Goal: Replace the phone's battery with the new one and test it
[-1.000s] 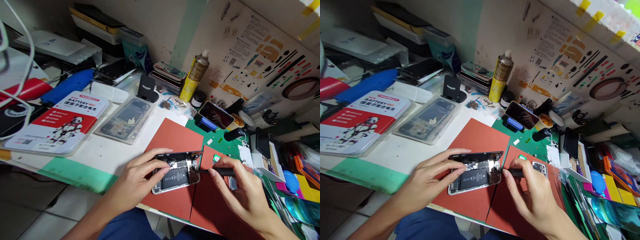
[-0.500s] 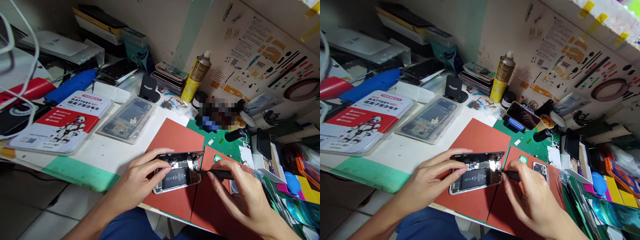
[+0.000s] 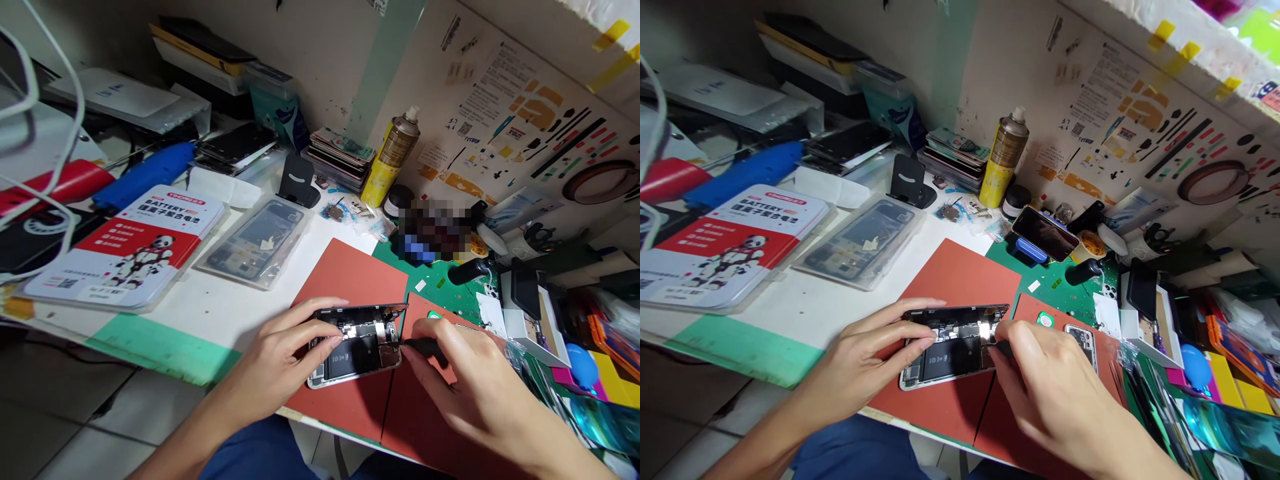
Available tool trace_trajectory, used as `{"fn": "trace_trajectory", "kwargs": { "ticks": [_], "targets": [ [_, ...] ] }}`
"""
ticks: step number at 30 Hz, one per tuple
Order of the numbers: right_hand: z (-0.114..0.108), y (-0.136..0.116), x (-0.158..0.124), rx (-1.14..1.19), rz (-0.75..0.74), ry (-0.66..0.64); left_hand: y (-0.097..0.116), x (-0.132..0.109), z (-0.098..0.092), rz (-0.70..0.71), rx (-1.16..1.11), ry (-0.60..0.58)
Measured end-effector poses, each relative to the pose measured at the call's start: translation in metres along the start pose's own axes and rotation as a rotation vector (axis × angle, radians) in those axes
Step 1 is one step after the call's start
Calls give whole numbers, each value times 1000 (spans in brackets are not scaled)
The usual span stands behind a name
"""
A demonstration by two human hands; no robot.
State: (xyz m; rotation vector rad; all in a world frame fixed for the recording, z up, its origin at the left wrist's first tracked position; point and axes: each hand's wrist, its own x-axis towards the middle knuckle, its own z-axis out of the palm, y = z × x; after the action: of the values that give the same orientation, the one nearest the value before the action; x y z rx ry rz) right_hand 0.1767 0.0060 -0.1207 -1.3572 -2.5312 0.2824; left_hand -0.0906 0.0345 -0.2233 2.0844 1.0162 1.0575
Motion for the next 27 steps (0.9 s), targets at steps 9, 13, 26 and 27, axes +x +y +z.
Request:
{"fn": "trace_trajectory", "kwargs": {
  "ticks": [9,13,26,27],
  "targets": [
    [1,-1,3,41,15,7,-1,0,0,7,-28,-12],
    [1,-1,4,32,35,43,-1,0,0,14,-24,-12],
    [6,-2,3,31,52,80,1,2,0,27,-28,-1],
    [6,-2,2,39,49,81,1,2,0,26,-30,-1]
  ]
}}
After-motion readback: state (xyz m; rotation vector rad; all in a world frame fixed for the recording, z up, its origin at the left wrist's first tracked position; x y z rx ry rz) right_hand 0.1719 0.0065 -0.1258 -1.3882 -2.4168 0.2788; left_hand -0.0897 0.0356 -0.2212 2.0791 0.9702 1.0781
